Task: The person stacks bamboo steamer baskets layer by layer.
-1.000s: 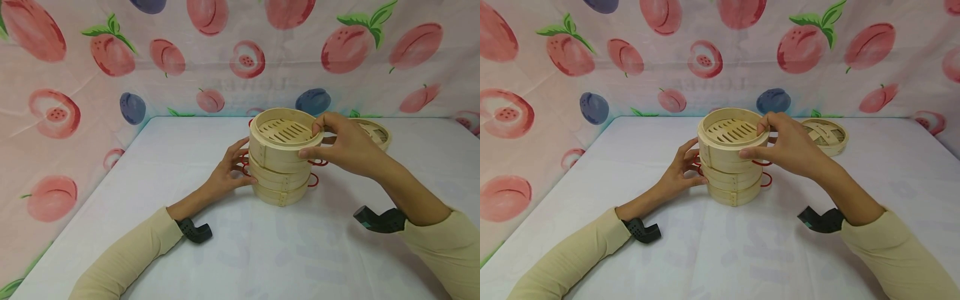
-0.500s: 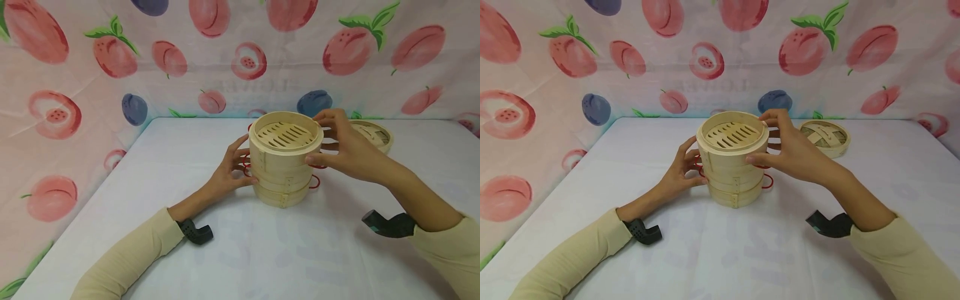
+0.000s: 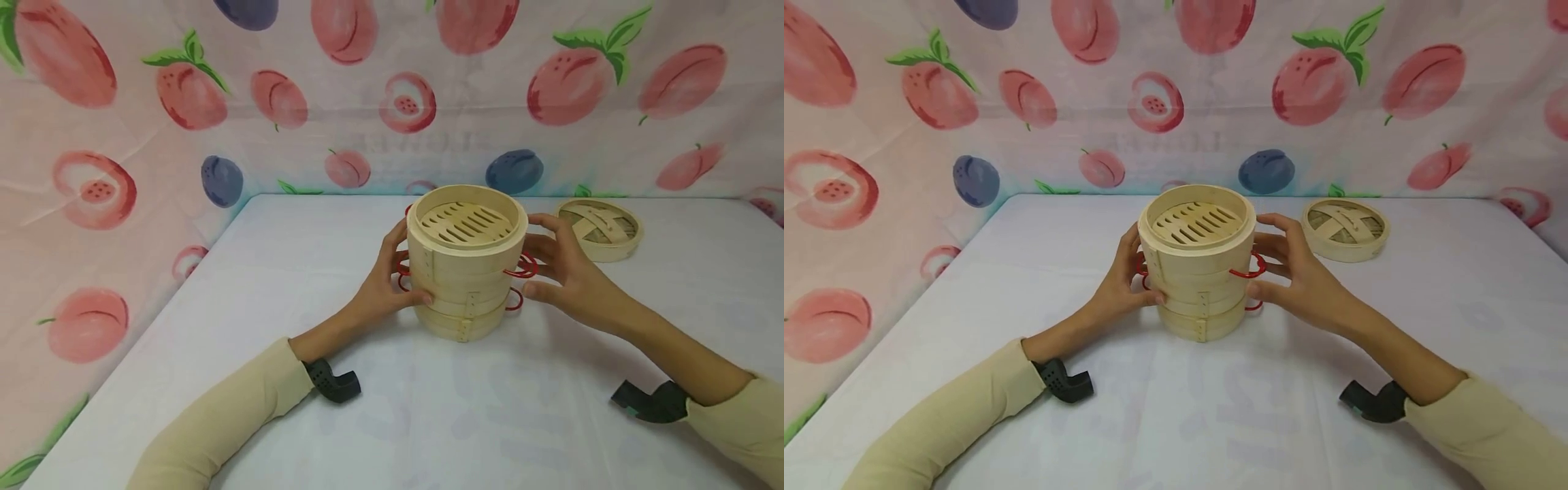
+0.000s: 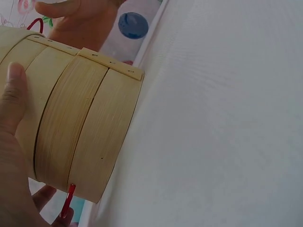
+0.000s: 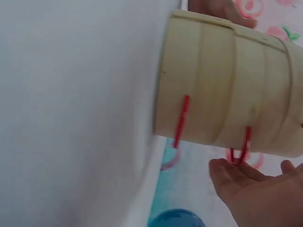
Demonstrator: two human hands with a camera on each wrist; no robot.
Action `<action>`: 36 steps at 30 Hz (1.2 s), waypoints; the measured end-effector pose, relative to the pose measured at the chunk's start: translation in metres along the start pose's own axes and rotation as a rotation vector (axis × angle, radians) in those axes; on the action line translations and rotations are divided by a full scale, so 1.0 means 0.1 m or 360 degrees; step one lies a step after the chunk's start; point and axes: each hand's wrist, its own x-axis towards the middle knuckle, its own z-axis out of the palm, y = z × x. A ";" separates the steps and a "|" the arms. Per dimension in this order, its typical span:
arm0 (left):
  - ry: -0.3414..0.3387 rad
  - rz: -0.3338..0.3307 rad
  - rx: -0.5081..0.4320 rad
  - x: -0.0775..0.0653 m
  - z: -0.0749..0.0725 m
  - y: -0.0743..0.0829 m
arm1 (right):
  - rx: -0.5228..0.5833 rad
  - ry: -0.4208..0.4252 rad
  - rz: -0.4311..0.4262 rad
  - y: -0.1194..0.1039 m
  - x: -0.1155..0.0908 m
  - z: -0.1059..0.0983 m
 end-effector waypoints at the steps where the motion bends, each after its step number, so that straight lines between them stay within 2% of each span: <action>1: -0.0003 -0.0015 0.0001 0.00 0.01 0.00 | 0.0008 0.0029 -0.0005 0.03 -0.02 0.03; 6: 0.0006 -0.0026 0.0003 0.00 0.01 -0.03 | -0.0009 0.0241 -0.0042 0.10 -0.07 0.20; 10: 0.0035 0.0010 0.0032 0.00 -0.01 -0.02 | -0.0080 0.0365 -0.0001 0.05 -0.06 0.25; 16: 0.0073 0.0016 0.0010 0.00 -0.02 -0.03 | -0.0134 0.0396 0.0107 0.01 -0.09 0.25; 21: 0.0136 0.0033 -0.0004 0.00 -0.03 -0.04 | -0.0118 0.0401 0.0127 0.00 -0.10 0.25; 24: 0.0141 0.0079 -0.0114 0.00 -0.04 -0.09 | -0.0120 0.0395 0.0121 0.01 -0.10 0.25; 31: 0.0107 0.0198 -0.0367 -0.01 -0.05 -0.36 | -0.0138 0.0398 0.0124 0.02 -0.10 0.25; 36: 0.0080 0.0218 -0.0466 -0.01 -0.05 -0.41 | -0.0105 0.0394 0.0122 0.01 -0.09 0.25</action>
